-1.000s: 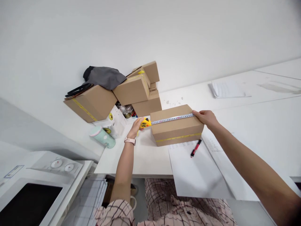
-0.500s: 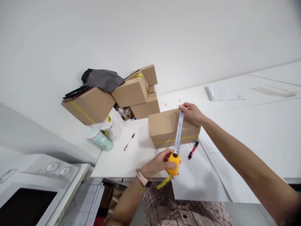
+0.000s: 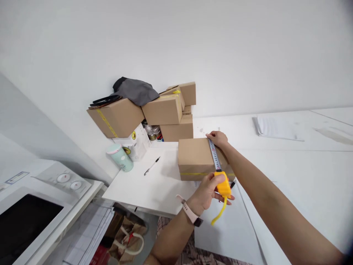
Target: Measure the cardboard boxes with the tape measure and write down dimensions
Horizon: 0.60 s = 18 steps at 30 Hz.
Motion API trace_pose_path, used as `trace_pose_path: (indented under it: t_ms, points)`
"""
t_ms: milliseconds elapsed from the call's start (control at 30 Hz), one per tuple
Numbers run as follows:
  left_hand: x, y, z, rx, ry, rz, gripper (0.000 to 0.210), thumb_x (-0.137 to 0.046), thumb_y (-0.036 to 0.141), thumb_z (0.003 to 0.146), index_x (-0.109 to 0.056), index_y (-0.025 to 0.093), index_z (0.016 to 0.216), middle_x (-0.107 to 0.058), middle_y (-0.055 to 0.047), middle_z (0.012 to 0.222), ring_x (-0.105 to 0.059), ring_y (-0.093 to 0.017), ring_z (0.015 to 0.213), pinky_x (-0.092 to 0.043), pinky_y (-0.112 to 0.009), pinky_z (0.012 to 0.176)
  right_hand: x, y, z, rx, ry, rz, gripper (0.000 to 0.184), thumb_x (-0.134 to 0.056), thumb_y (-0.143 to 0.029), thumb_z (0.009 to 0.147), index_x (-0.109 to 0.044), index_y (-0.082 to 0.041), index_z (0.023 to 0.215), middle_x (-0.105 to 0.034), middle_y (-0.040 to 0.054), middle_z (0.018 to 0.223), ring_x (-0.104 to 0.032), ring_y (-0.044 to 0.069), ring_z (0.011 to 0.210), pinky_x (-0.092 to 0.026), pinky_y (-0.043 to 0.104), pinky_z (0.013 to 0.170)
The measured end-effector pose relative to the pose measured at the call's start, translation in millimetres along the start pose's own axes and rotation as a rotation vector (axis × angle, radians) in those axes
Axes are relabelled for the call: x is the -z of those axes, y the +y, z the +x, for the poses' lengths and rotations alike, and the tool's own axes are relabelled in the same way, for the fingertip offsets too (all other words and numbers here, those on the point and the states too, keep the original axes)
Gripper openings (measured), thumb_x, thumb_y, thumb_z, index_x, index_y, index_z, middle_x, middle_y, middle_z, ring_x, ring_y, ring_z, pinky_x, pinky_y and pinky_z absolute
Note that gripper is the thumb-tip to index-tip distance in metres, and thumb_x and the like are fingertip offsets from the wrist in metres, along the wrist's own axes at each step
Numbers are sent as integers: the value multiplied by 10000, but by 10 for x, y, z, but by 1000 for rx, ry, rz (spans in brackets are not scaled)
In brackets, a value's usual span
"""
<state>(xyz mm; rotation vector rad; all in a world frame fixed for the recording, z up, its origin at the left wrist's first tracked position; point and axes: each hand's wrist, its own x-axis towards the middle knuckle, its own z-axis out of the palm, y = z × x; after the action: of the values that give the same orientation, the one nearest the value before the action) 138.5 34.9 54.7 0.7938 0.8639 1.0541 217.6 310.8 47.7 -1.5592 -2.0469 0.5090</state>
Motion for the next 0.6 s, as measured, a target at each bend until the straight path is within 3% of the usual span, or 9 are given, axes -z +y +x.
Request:
trace_pose_path:
  t_ms: [367,467,600]
  points:
    - [-145,-88,6,27,64,-23,630,-805,599,645,-529,177,1023,-623,-46,892,-710,-193,620,-583,-292,482,1,-67,-55,15,12,65,334,-591,-461,907,-659,-220,685,-712,64,769,-636,230,805,-429,321,742]
    - [-102,-44,-85,17,61,29,617,-819,573,642,-552,170,1026,-630,-59,953,-704,-180,628,-580,-284,490,137,-81,-119,-3,34,347,366,-592,-502,910,-676,-196,728,-707,56,768,-634,219,810,-451,311,750]
    - [152,-60,-459,-166,118,178,635,-865,506,657,-571,208,1135,-639,-58,1047,-698,-173,723,-590,-276,569,405,214,-442,-74,210,821,448,-575,-609,915,-715,-193,1005,-742,86,1044,-660,206,968,-513,302,838]
